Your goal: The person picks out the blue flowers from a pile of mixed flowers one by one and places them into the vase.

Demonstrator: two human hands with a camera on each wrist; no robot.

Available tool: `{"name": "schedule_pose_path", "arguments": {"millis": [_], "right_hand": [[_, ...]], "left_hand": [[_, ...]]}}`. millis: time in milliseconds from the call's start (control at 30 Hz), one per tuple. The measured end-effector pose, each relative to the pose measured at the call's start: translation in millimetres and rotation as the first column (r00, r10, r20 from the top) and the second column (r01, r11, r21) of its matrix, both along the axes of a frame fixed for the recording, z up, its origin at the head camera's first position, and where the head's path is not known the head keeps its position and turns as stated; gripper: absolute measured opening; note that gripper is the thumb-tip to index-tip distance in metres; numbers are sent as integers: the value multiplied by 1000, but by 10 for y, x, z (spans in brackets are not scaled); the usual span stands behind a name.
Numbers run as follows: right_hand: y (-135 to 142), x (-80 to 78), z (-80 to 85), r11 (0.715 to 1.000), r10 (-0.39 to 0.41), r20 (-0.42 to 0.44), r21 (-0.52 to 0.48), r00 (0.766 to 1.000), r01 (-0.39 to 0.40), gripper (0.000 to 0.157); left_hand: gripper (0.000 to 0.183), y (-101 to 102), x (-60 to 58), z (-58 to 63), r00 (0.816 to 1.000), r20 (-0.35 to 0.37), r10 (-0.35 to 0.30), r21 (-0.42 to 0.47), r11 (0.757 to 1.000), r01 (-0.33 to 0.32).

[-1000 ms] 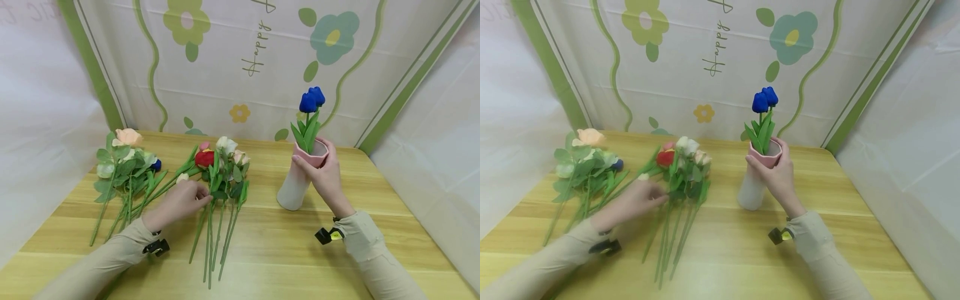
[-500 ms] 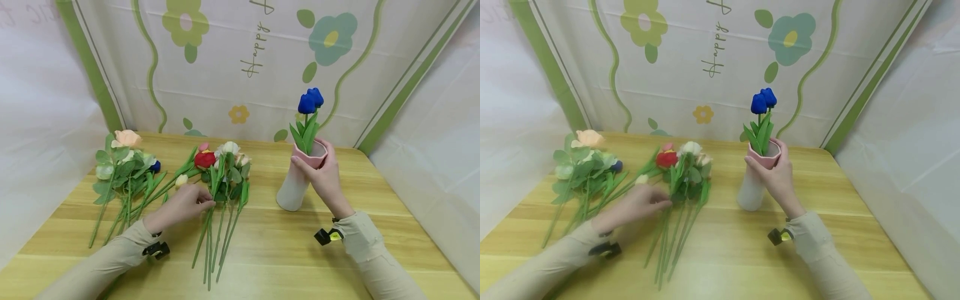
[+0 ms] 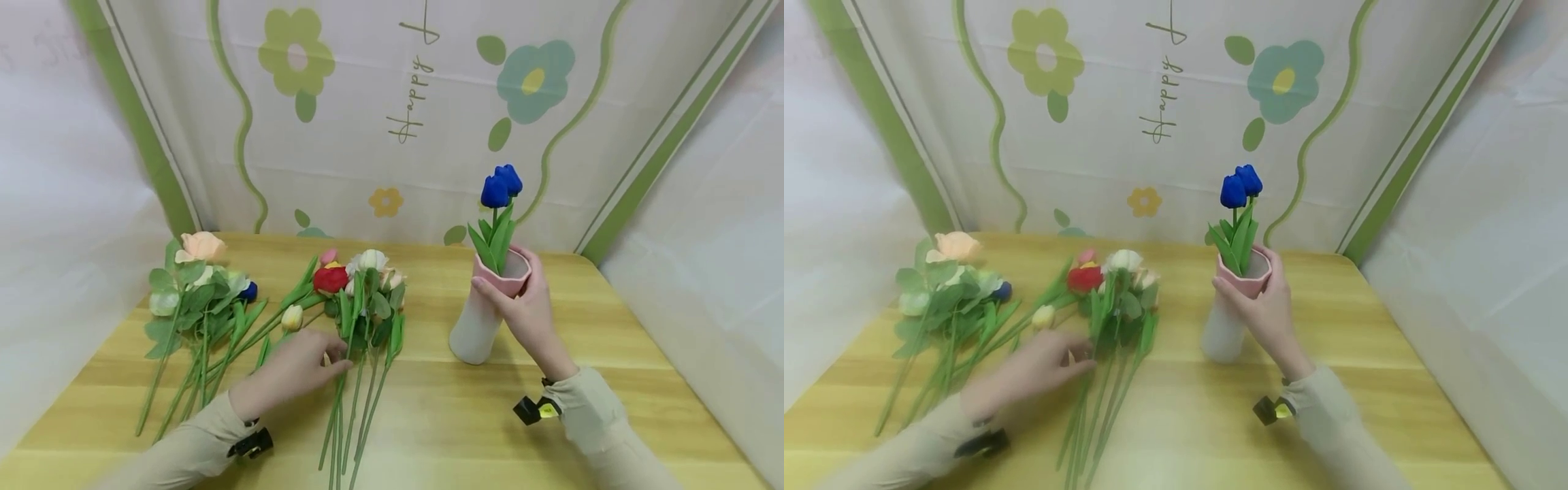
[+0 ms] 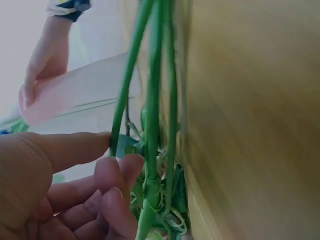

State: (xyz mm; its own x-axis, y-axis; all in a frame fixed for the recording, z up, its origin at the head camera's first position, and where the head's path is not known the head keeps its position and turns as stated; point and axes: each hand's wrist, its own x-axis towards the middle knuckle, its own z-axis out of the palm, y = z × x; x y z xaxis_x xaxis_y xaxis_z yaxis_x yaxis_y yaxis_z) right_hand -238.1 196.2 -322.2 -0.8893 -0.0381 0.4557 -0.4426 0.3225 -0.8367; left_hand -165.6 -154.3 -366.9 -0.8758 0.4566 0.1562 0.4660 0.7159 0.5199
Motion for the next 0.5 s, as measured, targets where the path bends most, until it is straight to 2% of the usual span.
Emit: {"name": "schedule_pose_path", "arguments": {"millis": [133, 500], "right_hand": [[-5, 33, -26, 1000, 5, 1, -8, 1000, -5, 79], [-5, 3, -38, 1000, 2, -9, -17, 1000, -2, 79]], "left_hand": [[20, 45, 66, -50, 997, -69, -14, -75, 997, 8], [24, 88, 70, -65, 995, -90, -38, -49, 998, 34]]}}
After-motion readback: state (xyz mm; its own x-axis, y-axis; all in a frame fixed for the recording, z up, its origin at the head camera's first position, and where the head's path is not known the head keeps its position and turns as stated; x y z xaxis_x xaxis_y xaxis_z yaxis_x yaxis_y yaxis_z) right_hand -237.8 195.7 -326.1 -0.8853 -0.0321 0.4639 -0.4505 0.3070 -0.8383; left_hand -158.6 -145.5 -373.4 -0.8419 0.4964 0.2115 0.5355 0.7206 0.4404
